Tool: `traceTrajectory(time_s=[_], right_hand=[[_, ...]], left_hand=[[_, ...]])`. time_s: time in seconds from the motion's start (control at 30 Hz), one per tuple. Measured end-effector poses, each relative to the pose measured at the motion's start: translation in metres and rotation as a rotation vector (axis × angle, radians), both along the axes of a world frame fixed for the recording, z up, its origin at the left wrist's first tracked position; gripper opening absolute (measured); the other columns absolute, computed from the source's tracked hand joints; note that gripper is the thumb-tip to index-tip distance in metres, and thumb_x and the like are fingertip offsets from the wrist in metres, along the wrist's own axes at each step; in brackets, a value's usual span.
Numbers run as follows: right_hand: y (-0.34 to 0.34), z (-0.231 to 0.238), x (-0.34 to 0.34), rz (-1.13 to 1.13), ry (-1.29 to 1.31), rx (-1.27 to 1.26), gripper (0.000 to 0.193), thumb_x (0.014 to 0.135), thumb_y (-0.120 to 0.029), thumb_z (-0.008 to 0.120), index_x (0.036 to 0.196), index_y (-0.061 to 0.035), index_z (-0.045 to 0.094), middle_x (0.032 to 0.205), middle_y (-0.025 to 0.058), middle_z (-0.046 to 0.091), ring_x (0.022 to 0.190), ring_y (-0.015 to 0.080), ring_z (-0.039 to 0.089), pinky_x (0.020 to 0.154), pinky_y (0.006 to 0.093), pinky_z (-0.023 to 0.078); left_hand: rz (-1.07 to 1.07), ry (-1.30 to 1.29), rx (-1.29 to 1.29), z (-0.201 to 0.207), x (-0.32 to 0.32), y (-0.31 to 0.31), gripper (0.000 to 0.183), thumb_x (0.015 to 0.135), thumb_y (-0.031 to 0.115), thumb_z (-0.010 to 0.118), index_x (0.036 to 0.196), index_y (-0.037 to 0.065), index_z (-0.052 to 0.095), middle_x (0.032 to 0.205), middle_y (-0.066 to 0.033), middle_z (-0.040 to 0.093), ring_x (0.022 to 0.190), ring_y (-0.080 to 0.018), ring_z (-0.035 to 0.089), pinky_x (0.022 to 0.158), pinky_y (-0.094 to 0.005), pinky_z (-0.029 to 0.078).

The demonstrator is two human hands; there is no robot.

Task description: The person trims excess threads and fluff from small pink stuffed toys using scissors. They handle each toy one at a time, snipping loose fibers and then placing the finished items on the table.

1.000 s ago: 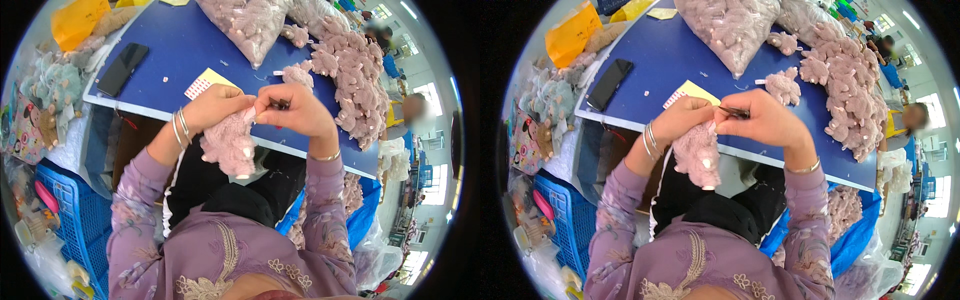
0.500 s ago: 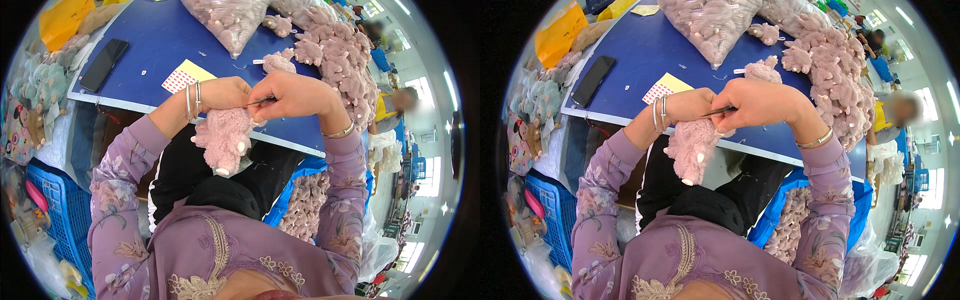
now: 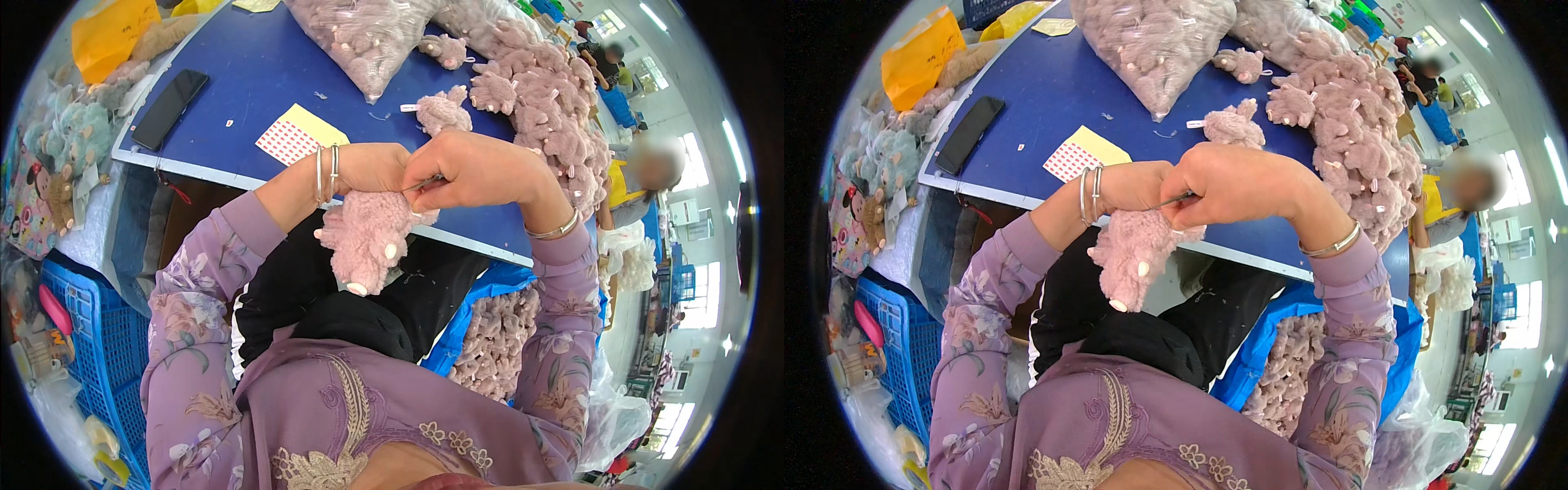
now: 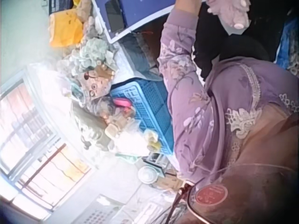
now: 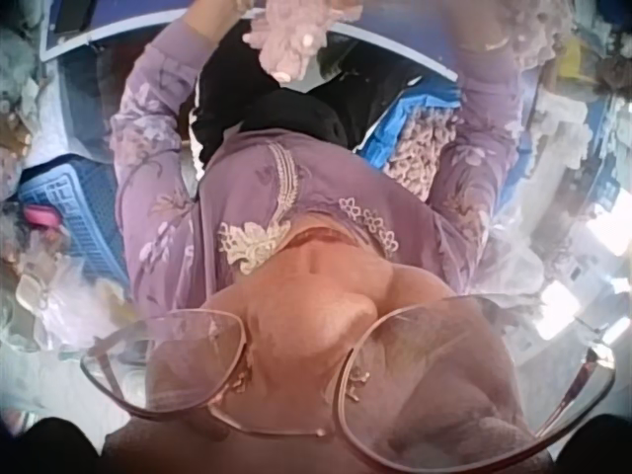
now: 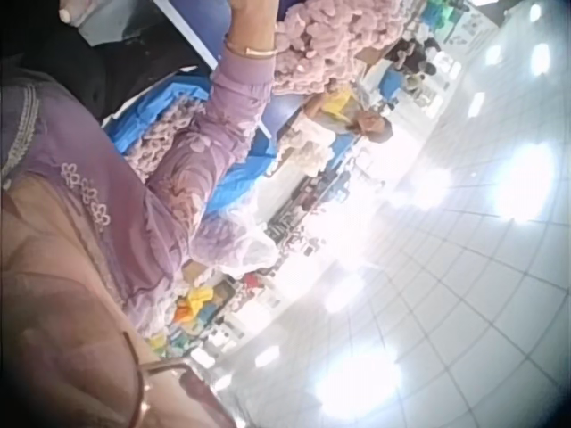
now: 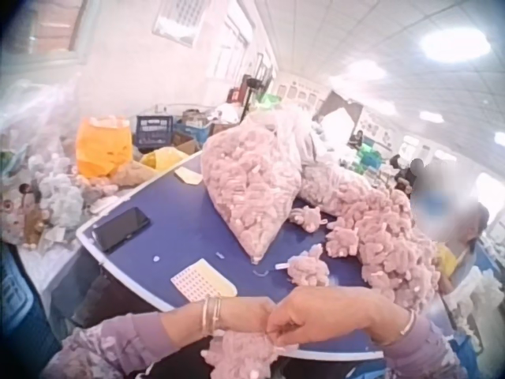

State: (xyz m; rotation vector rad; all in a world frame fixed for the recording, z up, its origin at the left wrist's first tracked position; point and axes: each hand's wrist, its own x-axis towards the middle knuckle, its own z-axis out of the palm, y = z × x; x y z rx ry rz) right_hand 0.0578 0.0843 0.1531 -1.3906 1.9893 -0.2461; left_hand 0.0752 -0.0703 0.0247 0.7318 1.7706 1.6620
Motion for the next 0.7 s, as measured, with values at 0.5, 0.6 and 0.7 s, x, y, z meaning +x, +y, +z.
traceTrajectory(time_s=[0.5, 0.6, 0.7], right_hand=[[0.047, 0.011, 0.023, -0.439, 0.175, -0.475, 0.023, 0.076, -0.017, 0.073, 0.076, -0.0040, 0.054, 0.063, 0.0022, 0.049, 0.057, 0.0105, 0.048, 0.052, 0.0269, 0.037], [0.085, -0.007, 0.032, -1.007, -0.055, -0.892, 0.021, 0.086, -0.020, 0.068, 0.078, -0.0053, 0.057, 0.069, -0.0059, 0.049, 0.057, 0.0022, 0.041, 0.050, 0.0185, 0.030], [0.095, -0.049, 0.042, -1.145, -0.192, -0.834, 0.025, 0.092, -0.028, 0.060, 0.085, -0.0038, 0.060, 0.074, -0.0038, 0.052, 0.055, 0.0025, 0.039, 0.048, 0.0186, 0.030]], left_hand=[[0.252, -0.164, 0.140, 0.023, 0.021, 0.014, 0.024, 0.088, 0.024, 0.066, 0.089, 0.001, 0.070, 0.079, 0.0006, 0.066, 0.070, -0.0058, 0.056, 0.064, -0.0221, 0.046], [0.335, -0.157, 0.115, 0.035, 0.024, 0.015, 0.026, 0.088, 0.025, 0.066, 0.081, 0.000, 0.070, 0.072, 0.0013, 0.064, 0.063, -0.0029, 0.054, 0.058, -0.0186, 0.043], [0.384, -0.058, 0.064, 0.027, 0.022, 0.020, 0.027, 0.089, 0.025, 0.065, 0.078, 0.000, 0.067, 0.070, 0.0028, 0.062, 0.062, -0.0025, 0.052, 0.056, -0.0189, 0.042]])
